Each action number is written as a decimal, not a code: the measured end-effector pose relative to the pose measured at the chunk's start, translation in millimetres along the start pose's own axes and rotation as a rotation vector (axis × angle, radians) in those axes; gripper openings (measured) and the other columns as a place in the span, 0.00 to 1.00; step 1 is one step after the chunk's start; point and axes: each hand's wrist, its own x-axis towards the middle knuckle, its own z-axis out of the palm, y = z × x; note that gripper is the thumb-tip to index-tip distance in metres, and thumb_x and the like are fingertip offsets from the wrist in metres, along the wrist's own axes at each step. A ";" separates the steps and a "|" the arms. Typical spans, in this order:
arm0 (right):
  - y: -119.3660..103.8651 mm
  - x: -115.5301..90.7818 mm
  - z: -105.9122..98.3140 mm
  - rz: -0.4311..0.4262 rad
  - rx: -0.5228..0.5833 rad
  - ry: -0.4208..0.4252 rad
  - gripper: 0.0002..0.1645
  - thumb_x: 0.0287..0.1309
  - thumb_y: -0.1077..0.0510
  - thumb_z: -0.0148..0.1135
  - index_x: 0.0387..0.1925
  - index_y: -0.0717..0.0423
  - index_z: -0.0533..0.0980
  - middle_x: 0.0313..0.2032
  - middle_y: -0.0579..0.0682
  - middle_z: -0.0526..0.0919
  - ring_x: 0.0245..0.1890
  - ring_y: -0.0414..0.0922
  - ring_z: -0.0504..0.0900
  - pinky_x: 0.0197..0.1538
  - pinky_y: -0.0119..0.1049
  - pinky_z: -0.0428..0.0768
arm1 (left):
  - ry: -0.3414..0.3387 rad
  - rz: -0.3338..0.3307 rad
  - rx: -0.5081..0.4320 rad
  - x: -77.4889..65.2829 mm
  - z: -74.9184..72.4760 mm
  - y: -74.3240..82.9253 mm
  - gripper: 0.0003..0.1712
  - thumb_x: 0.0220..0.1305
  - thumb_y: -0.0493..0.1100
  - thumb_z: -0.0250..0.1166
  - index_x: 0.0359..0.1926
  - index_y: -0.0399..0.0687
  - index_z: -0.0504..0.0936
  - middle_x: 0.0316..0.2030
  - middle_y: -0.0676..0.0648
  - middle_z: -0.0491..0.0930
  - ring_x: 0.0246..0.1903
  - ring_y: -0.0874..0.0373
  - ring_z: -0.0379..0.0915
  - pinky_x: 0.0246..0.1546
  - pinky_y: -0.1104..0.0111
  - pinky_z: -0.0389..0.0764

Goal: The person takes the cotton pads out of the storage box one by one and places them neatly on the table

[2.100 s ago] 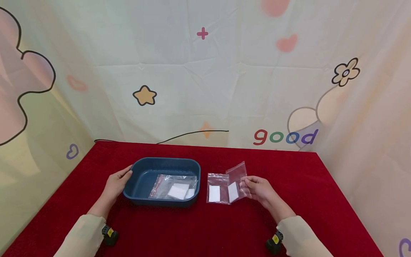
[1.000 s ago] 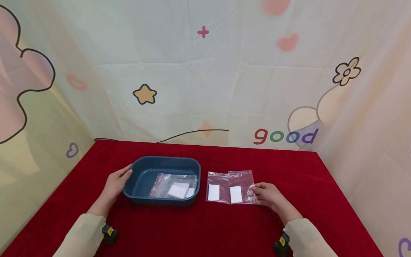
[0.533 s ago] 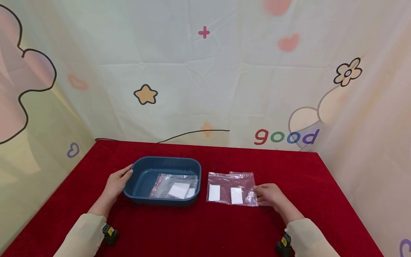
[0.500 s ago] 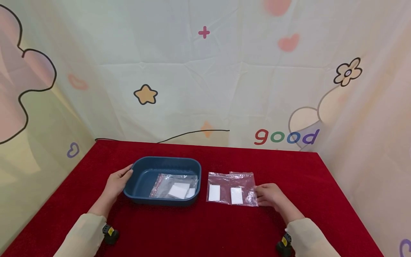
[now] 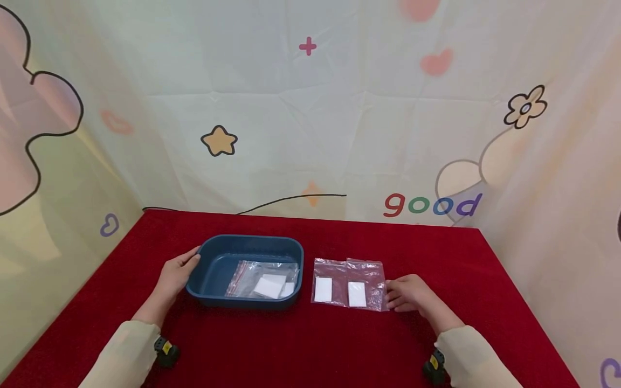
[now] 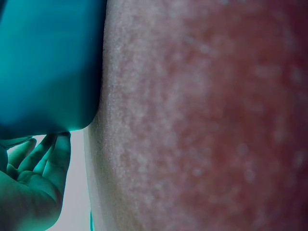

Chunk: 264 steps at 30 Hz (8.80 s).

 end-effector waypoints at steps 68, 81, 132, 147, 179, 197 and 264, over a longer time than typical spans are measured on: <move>-45.8 12.6 -18.9 -0.129 -0.226 0.012 0.25 0.77 0.53 0.51 0.57 0.72 0.75 0.48 0.68 0.85 0.44 0.50 0.85 0.49 0.46 0.88 | 0.000 -0.001 0.014 2.3 -1.8 1.2 0.29 0.81 0.44 0.50 0.77 0.40 0.62 0.77 0.35 0.60 0.79 0.38 0.53 0.75 0.45 0.65; -88.3 22.5 -17.3 -0.223 -0.224 -0.027 0.26 0.77 0.52 0.51 0.61 0.70 0.74 0.51 0.68 0.85 0.46 0.52 0.87 0.54 0.48 0.88 | -0.004 -0.006 0.026 0.6 -0.8 1.0 0.29 0.81 0.43 0.49 0.77 0.41 0.63 0.77 0.35 0.60 0.78 0.38 0.54 0.75 0.45 0.66; -233.6 95.9 75.7 -0.203 -0.349 -0.417 0.24 0.68 0.49 0.63 0.59 0.59 0.78 0.54 0.59 0.86 0.53 0.52 0.87 0.66 0.48 0.82 | 0.006 0.000 0.067 -0.2 -0.8 2.9 0.29 0.81 0.44 0.50 0.77 0.41 0.63 0.77 0.35 0.60 0.78 0.38 0.54 0.74 0.44 0.67; -237.2 104.5 106.8 -0.094 -0.336 -0.458 0.27 0.70 0.49 0.61 0.63 0.61 0.77 0.54 0.57 0.85 0.54 0.51 0.86 0.64 0.42 0.83 | 0.007 0.004 0.076 0.7 -0.6 1.2 0.29 0.81 0.44 0.50 0.77 0.40 0.63 0.77 0.34 0.61 0.78 0.38 0.54 0.74 0.44 0.67; -229.2 109.1 160.3 0.106 -0.316 -0.448 0.22 0.72 0.54 0.60 0.61 0.60 0.79 0.59 0.59 0.84 0.60 0.53 0.82 0.71 0.49 0.77 | 0.007 0.004 0.046 -1.5 -1.5 2.2 0.29 0.81 0.43 0.50 0.76 0.39 0.63 0.76 0.34 0.62 0.78 0.38 0.53 0.76 0.45 0.64; -223.4 123.8 163.1 0.167 -0.419 -0.520 0.07 0.67 0.59 0.64 0.41 0.56 0.86 0.34 0.50 0.83 0.39 0.45 0.79 0.55 0.42 0.83 | 0.015 0.009 0.066 -2.4 -0.8 3.5 0.28 0.80 0.43 0.49 0.76 0.39 0.64 0.75 0.34 0.63 0.77 0.37 0.56 0.73 0.44 0.68; -244.7 93.2 110.6 -0.135 -0.321 -0.527 0.16 0.73 0.61 0.58 0.56 0.62 0.82 0.34 0.48 0.85 0.27 0.39 0.84 0.36 0.26 0.85 | 0.008 -0.006 0.066 -2.4 0.0 4.4 0.29 0.81 0.44 0.49 0.77 0.40 0.63 0.76 0.34 0.61 0.78 0.36 0.54 0.74 0.43 0.66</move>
